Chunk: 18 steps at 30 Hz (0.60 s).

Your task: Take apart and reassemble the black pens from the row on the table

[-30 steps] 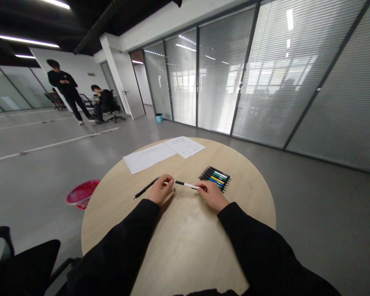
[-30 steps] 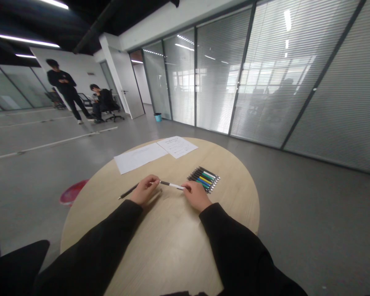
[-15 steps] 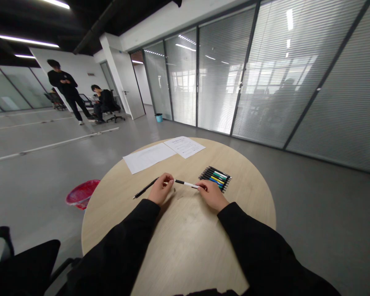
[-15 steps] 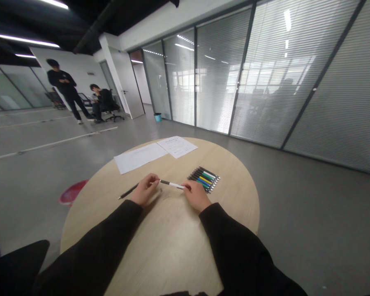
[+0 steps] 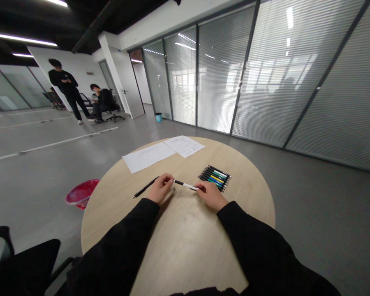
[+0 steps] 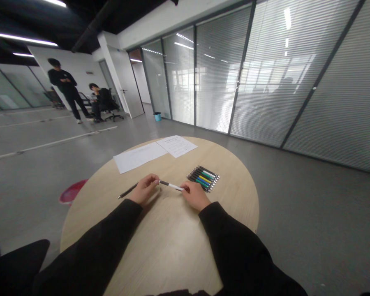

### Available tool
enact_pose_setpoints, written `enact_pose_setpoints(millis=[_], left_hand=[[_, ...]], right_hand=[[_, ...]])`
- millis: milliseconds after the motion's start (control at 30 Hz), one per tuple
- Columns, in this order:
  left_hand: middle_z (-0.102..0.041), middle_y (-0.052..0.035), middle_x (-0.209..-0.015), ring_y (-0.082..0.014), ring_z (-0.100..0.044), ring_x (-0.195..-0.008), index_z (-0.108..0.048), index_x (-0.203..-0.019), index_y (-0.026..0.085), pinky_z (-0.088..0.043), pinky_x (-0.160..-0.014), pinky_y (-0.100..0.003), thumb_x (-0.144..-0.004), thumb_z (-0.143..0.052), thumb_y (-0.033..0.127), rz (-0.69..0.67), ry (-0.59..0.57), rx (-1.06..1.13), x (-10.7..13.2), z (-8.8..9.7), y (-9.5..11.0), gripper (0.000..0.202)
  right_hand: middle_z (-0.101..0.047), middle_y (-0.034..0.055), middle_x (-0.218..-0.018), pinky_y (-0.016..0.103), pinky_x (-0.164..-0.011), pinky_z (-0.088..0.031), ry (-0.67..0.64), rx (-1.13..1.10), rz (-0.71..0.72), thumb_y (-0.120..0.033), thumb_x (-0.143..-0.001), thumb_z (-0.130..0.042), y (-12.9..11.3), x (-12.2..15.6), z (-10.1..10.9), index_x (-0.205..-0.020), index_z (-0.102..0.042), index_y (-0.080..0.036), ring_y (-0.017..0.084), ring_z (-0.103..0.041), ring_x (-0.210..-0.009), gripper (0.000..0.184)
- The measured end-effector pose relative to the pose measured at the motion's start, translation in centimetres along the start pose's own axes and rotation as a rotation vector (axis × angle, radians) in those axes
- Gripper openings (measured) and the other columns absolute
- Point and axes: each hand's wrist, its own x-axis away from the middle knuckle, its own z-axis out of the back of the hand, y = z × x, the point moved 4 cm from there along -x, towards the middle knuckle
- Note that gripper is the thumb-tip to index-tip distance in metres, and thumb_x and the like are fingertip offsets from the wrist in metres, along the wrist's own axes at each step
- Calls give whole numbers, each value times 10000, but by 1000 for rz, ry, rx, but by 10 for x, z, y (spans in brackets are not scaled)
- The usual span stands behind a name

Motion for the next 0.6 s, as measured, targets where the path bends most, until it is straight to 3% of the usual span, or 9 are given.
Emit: enact_pose_setpoints(millis=[333,500,600], left_hand=[[-599,-23,-856,-151,-568,-753,-565,-980,188,-460,-672,-278,-878,-564,393,1,23,7,2,-3,-9,229],[-612,-28,-874,-167,-578,-761,-543,-1049,198,-461,-687,-303,-894,-527,343,-71,-13,-303,9,-6,1,213],[-601,-42,-876,-183,-564,-777,-554,-999,191,-457,-715,-326,-908,-484,311,-168,-59,-487,11,-8,12,166]], right_hand=[[-695,19,-770,241,-632,-393,51,43,0,-167,-830,-529,0,-1,3,-871,-705,-176,146,-583,-677,181],[-691,24,-776,250,-655,-411,116,63,-18,-164,-819,-528,1,-2,7,-865,-700,-175,150,-583,-681,178],[-702,32,-805,263,-693,-433,172,71,-40,-176,-822,-527,4,-3,9,-884,-701,-178,161,-600,-713,185]])
